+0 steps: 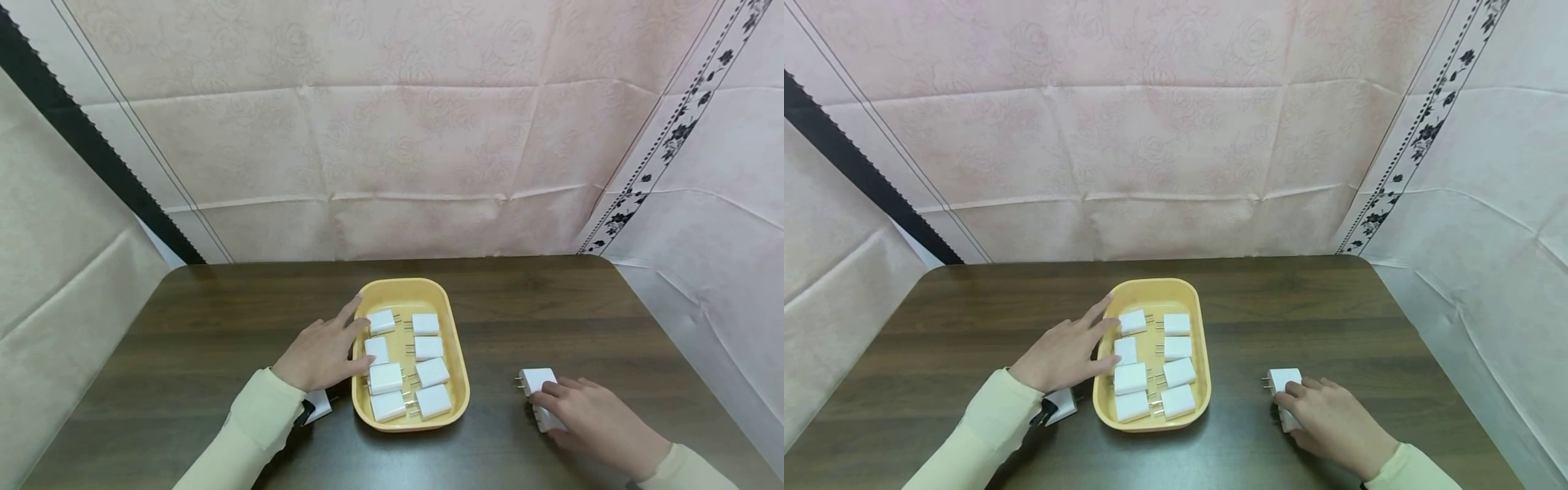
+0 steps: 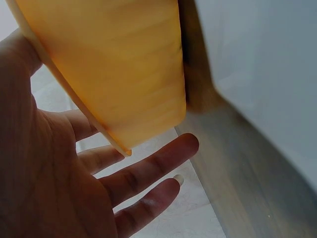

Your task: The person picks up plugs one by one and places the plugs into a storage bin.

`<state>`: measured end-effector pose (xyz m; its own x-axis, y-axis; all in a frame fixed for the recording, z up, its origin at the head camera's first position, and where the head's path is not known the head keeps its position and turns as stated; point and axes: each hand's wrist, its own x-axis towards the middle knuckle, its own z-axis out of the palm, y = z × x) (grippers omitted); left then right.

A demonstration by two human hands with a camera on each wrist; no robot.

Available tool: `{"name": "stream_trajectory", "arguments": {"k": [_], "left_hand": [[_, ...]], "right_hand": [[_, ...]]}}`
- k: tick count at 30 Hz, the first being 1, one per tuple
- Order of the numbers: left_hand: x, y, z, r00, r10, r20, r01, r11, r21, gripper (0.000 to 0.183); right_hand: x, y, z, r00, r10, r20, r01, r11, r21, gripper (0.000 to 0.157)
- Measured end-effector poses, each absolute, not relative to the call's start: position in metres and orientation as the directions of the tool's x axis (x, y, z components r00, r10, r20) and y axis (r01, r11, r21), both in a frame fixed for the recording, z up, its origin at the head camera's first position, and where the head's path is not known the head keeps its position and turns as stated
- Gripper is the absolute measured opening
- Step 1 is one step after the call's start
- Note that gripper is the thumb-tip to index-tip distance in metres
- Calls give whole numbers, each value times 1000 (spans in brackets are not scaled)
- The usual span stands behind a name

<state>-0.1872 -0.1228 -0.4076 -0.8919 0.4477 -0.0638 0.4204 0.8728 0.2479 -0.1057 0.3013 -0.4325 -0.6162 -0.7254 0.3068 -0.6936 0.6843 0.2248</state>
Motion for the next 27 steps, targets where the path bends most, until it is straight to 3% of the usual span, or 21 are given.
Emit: {"name": "stream_trajectory", "arguments": {"k": [27], "left_hand": [[-187, -123, -408, -892, 449, -57, 421, 869, 259, 68]], "right_hand": [[-114, 273, -420, -486, -761, 430, -740, 620, 260, 52]]}}
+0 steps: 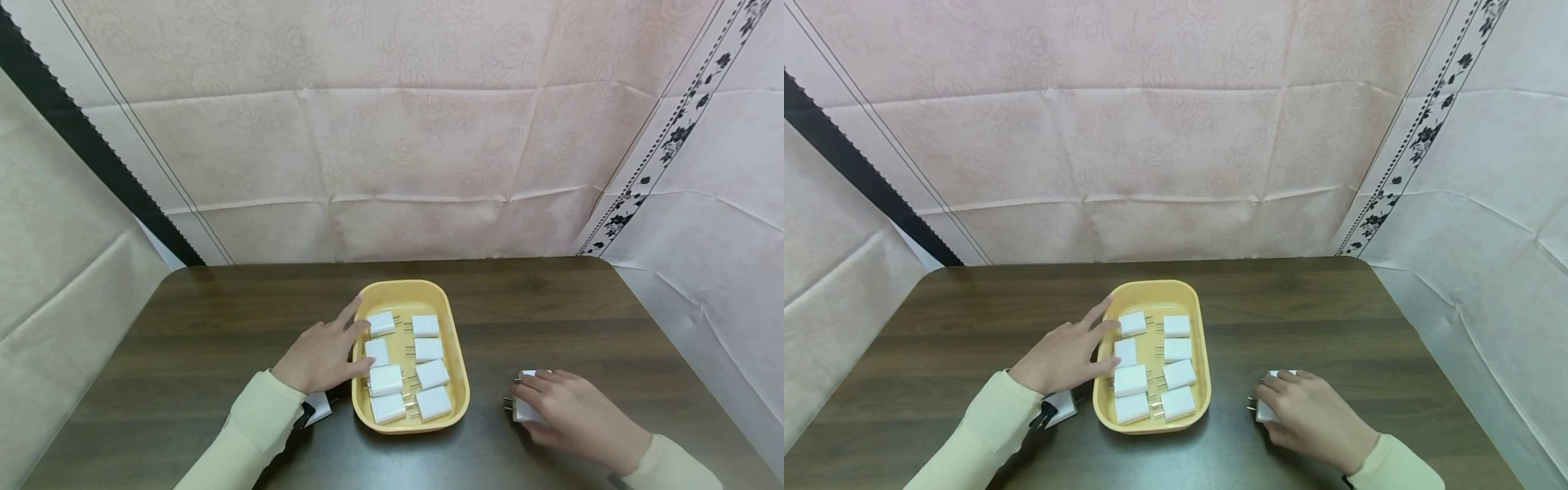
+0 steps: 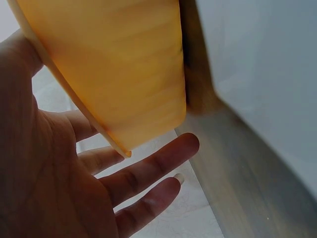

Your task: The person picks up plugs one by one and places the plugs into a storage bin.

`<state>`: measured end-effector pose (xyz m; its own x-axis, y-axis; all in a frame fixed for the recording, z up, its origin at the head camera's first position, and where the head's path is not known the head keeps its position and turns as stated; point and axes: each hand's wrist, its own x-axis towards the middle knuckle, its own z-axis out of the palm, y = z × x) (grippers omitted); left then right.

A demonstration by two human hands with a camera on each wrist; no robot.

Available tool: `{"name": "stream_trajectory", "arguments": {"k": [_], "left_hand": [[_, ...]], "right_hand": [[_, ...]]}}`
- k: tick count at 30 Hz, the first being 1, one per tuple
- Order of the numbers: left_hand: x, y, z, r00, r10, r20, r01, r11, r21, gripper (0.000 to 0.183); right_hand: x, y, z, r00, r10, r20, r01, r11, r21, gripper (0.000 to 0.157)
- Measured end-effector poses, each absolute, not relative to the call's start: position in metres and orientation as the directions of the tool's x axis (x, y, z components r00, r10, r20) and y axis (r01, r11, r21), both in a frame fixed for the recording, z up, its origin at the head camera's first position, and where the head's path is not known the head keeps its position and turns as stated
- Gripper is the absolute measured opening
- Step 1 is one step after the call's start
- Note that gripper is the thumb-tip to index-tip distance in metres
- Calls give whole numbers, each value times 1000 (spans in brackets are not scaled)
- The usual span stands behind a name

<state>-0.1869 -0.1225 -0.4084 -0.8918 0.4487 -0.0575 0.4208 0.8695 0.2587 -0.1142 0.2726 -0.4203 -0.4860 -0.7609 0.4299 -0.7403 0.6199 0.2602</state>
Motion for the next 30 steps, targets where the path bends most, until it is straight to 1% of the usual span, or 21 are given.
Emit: {"name": "stream_trajectory", "arguments": {"k": [12, 18, 30], "left_hand": [[-186, -123, -409, -892, 447, -70, 416, 871, 262, 68], [-186, -122, -409, -891, 449, -66, 420, 870, 258, 68], [-187, -122, -408, -893, 445, -66, 414, 870, 267, 67]], "right_hand": [[-115, 259, -417, -462, -768, 443, -753, 604, 263, 45], [-116, 258, -415, -475, -760, 444, -743, 617, 260, 47], [-119, 254, -411, -485, -743, 461, -748, 626, 222, 46]]}}
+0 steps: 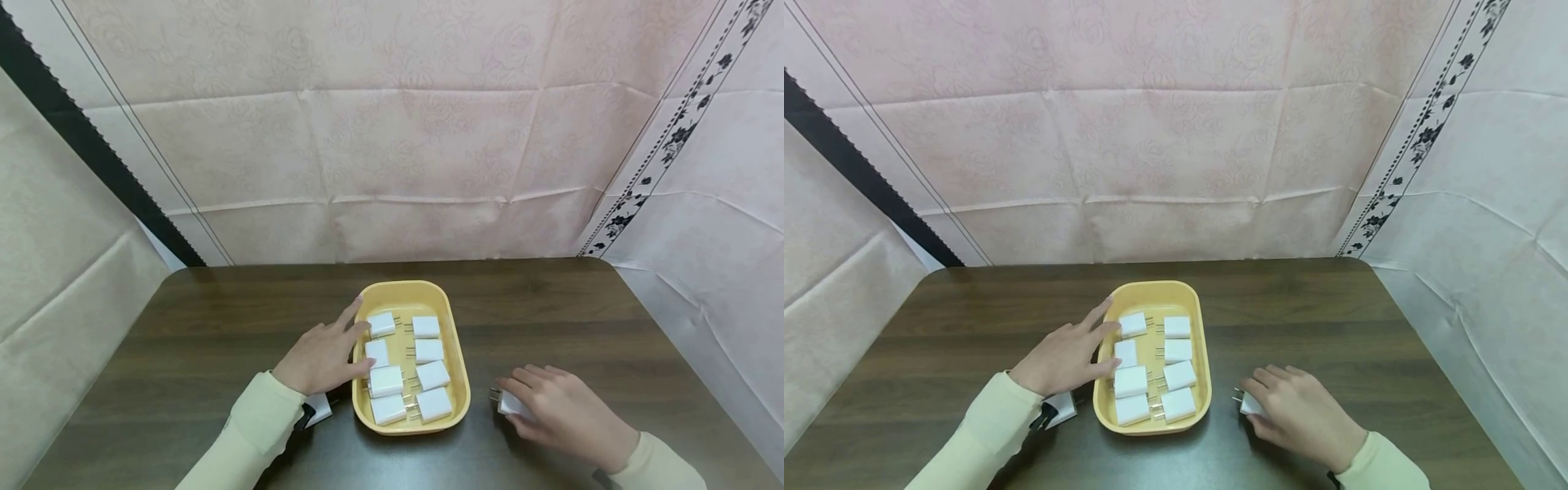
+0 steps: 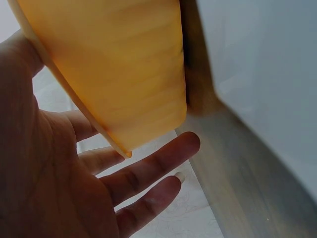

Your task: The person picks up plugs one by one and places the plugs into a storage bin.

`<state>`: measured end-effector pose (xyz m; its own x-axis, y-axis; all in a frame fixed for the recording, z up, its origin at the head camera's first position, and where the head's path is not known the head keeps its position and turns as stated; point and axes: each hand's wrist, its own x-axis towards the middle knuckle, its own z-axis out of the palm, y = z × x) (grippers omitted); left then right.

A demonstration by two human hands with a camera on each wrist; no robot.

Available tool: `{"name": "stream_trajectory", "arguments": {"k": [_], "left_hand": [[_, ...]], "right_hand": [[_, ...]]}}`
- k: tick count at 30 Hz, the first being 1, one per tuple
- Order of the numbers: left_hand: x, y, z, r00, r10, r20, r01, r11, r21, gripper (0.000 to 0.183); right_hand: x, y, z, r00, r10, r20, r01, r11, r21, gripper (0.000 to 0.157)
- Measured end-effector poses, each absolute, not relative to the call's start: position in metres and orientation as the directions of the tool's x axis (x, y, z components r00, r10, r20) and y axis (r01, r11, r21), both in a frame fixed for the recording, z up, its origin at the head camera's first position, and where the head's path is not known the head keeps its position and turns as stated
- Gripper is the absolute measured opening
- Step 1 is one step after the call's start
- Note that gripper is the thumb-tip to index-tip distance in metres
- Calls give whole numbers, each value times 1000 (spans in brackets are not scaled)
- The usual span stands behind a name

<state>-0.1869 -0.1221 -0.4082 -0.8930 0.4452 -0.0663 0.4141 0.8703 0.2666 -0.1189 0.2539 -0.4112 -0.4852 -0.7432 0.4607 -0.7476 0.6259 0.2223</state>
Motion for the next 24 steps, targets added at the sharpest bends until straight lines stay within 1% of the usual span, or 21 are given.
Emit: {"name": "stream_trajectory", "arguments": {"k": [13, 24], "left_hand": [[-188, -123, -409, -892, 448, -61, 419, 869, 263, 68], [-188, -123, -410, -890, 452, -57, 423, 868, 262, 68]], "right_hand": [[-121, 250, -406, -491, -735, 468, -746, 632, 210, 43], [-125, 248, -400, -446, -754, 483, -759, 604, 243, 44]]}}
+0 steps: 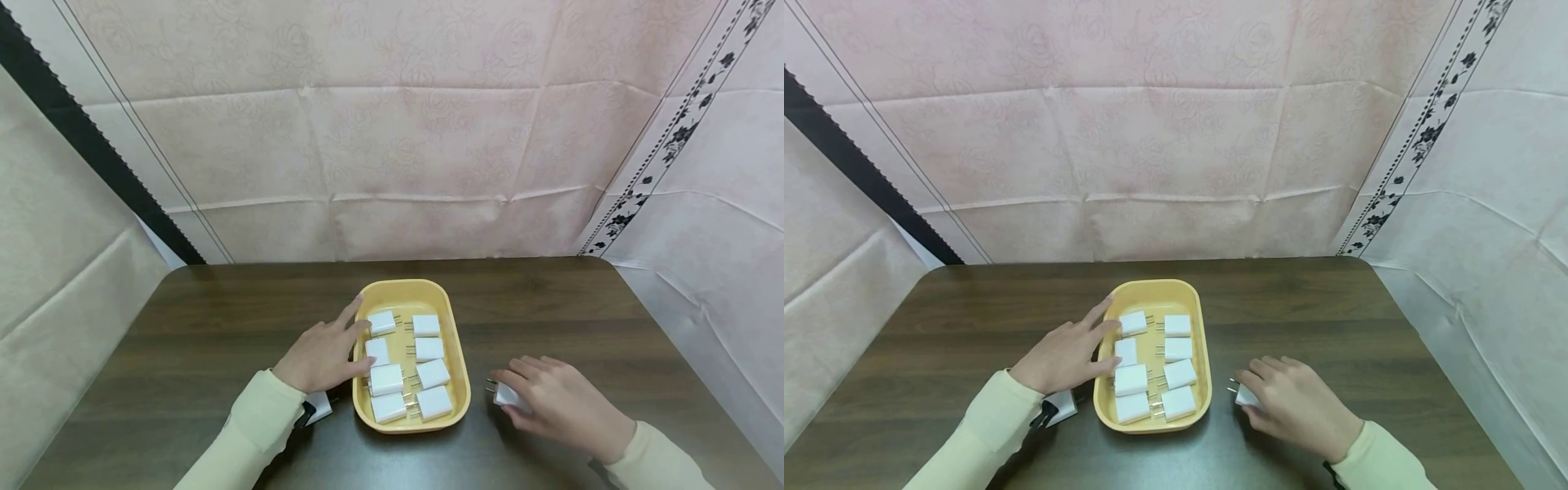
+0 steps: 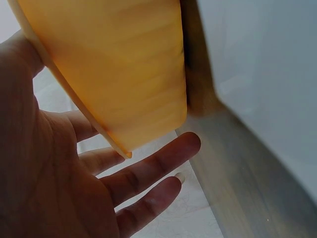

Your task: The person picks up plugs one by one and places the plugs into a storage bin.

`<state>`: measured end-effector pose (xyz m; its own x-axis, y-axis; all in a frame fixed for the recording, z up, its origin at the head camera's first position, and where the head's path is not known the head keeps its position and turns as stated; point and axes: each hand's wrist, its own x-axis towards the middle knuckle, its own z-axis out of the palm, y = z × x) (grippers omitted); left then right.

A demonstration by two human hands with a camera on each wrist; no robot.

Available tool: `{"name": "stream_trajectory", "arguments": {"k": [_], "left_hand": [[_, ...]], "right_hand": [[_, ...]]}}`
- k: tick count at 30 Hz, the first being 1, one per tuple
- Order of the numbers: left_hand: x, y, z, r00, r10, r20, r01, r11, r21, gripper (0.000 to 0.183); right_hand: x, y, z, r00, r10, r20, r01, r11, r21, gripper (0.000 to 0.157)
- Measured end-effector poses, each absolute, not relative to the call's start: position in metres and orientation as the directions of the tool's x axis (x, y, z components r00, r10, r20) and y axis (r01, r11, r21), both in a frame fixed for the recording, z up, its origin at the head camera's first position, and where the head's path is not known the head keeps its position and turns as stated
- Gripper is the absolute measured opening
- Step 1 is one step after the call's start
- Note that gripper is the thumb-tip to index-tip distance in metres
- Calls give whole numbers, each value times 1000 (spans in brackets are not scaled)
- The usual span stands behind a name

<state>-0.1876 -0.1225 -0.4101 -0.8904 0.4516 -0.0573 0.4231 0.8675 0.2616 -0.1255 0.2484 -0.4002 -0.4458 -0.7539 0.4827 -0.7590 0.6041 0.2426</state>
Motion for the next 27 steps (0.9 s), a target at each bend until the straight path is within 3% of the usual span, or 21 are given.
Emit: {"name": "stream_trajectory", "arguments": {"k": [27], "left_hand": [[-187, -122, -408, -889, 453, -63, 426, 871, 245, 69]], "right_hand": [[-145, 235, -388, -461, -748, 478, -770, 605, 203, 38]]}}
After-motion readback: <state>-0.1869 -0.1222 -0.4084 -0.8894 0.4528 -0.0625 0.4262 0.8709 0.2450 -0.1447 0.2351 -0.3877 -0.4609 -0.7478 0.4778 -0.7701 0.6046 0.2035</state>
